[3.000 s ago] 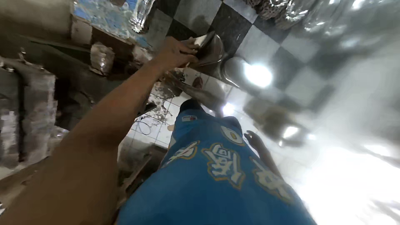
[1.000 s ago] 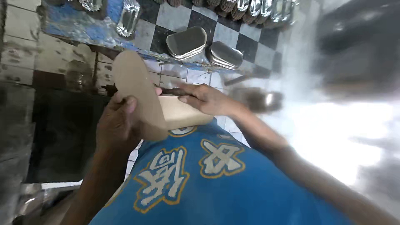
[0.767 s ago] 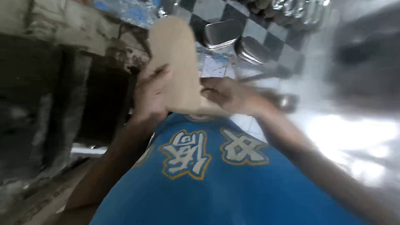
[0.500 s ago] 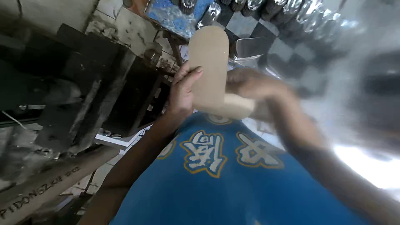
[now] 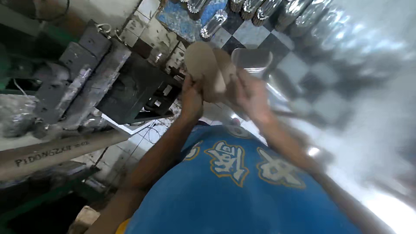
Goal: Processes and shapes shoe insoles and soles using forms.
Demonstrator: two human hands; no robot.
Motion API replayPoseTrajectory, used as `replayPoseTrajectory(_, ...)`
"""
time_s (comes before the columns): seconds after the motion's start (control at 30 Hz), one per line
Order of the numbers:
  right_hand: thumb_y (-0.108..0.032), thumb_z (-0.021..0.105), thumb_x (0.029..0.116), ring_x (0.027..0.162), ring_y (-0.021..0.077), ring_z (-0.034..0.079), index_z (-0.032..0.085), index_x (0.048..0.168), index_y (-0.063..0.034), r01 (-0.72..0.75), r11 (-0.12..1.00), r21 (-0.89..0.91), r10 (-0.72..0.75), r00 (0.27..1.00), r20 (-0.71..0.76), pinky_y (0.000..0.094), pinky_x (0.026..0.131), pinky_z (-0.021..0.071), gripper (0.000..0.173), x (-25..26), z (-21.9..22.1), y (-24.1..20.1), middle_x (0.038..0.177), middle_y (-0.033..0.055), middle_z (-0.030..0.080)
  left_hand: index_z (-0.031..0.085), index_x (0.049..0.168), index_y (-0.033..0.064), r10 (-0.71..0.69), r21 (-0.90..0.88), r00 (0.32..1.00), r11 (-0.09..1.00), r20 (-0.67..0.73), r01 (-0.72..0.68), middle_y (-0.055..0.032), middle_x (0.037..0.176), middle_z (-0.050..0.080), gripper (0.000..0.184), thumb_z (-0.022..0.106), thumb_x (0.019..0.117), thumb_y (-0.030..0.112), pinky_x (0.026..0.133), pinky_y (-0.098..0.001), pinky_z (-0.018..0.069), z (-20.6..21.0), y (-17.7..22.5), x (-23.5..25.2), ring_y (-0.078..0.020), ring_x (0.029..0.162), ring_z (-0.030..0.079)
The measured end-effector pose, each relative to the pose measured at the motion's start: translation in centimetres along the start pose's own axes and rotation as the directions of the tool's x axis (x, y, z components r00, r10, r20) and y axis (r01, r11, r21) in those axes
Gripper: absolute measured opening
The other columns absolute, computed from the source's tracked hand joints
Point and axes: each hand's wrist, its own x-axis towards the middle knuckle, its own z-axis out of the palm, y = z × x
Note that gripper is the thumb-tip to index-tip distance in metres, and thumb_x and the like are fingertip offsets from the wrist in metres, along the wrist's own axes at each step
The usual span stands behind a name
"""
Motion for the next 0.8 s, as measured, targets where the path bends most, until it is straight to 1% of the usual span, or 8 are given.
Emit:
replayPoseTrajectory(0.07,-0.016,0.050,0.1082,0.069,0.0092,0.065,0.066,0.116,0.0006,-0.119,0.934,0.337,0.131,0.991,-0.012,0.0291,0.065,0.0585,0.024,-0.7,-2.5,1.7,0.085,0.0041,0.068,0.049,0.137,0.0079,-0.008,-0.010,0.997,1.000,0.080,0.009,-0.0050,0.115,0.069,0.029,0.045,0.1096,0.018,0.089,-0.0392,0.0604,-1.3,1.3,-0.1,-0.0176,0.103,0.069)
replayPoseTrajectory(0.13,-0.015,0.048,0.1080,0.069,0.0078,0.065,0.064,0.112,-0.0035,-0.230,0.762,0.605,0.276,0.961,0.018,0.0269,0.062,0.0576,0.020,-2.0,-3.7,3.1,0.085,0.0007,0.068,0.050,0.137,0.0133,-0.089,-0.044,0.990,0.995,0.109,0.094,-0.0028,0.114,0.069,0.029,0.044,0.1101,0.020,0.085,-0.0366,0.0616,-2.7,2.4,-1.3,-0.0159,0.101,0.070)
replayPoseTrajectory(0.3,-0.014,0.046,0.1086,0.082,0.0102,0.069,0.061,0.111,-0.0052,-0.353,0.574,0.739,0.380,0.914,0.141,0.0305,0.076,0.0610,0.017,-5.2,-1.9,2.2,0.090,0.0024,0.068,0.046,0.144,0.0223,-0.417,-0.119,0.894,0.892,0.162,0.437,-0.0006,0.116,0.069,0.034,0.040,0.1111,0.027,0.089,-0.0363,0.0600,-4.8,1.6,-5.2,-0.0141,0.105,0.069)
replayPoseTrajectory(0.4,-0.013,0.046,0.1084,0.071,0.0083,0.065,0.061,0.104,-0.0058,-0.271,0.652,0.708,0.348,0.937,0.037,0.0267,0.066,0.0581,0.017,-3.3,0.3,0.4,0.082,0.0010,0.065,0.051,0.135,0.0195,-0.224,-0.147,0.927,0.949,0.301,0.277,0.0003,0.113,0.069,0.027,0.038,0.1106,0.019,0.087,-0.0349,0.0606,-8.3,1.7,-2.4,-0.0132,0.101,0.069)
replayPoseTrajectory(0.47,-0.012,0.046,0.1085,0.073,0.0104,0.068,0.062,0.110,-0.0032,-0.221,0.693,0.686,0.313,0.950,-0.011,0.0292,0.067,0.0609,0.018,-1.0,2.7,-1.4,0.085,0.0031,0.068,0.050,0.132,0.0178,-0.072,-0.118,0.938,0.986,0.338,0.119,0.0027,0.113,0.068,0.024,0.040,0.1104,0.015,0.089,-0.0346,0.0606,-10.0,3.2,0.2,-0.0113,0.102,0.069)
replayPoseTrajectory(0.6,-0.012,0.049,0.1078,0.068,0.0100,0.065,0.064,0.112,-0.0001,-0.173,0.747,0.641,0.276,0.959,-0.063,0.0276,0.062,0.0578,0.019,2.8,8.0,-6.5,0.083,0.0043,0.067,0.044,0.146,0.0121,0.005,-0.104,0.950,0.994,0.313,0.029,-0.0031,0.129,0.063,0.038,0.046,0.1090,0.016,0.100,-0.0415,0.0561,-10.9,5.5,3.3,-0.0160,0.118,0.064)
replayPoseTrajectory(0.73,-0.013,0.052,0.1060,0.071,0.0106,0.062,0.063,0.110,0.0004,-0.193,0.782,0.593,0.227,0.974,0.018,0.0285,0.065,0.0551,0.018,4.5,9.5,-9.8,0.086,0.0064,0.065,0.041,0.151,0.0142,0.032,-0.079,0.914,0.997,0.405,0.000,-0.0061,0.139,0.060,0.043,0.044,0.1087,0.017,0.105,-0.0467,0.0530,-12.2,7.2,4.6,-0.0201,0.125,0.061)
replayPoseTrajectory(0.8,-0.009,0.058,0.1034,0.088,0.0147,0.068,0.061,0.123,0.0030,-0.137,0.826,0.546,0.140,0.989,0.037,0.0340,0.081,0.0602,0.023,3.6,8.5,-10.3,0.102,0.0116,0.069,0.044,0.148,0.0111,0.101,-0.069,0.880,0.995,0.465,-0.078,-0.0056,0.135,0.062,0.041,0.046,0.1071,0.012,0.105,-0.0462,0.0531,-12.6,6.9,5.2,-0.0193,0.123,0.061)
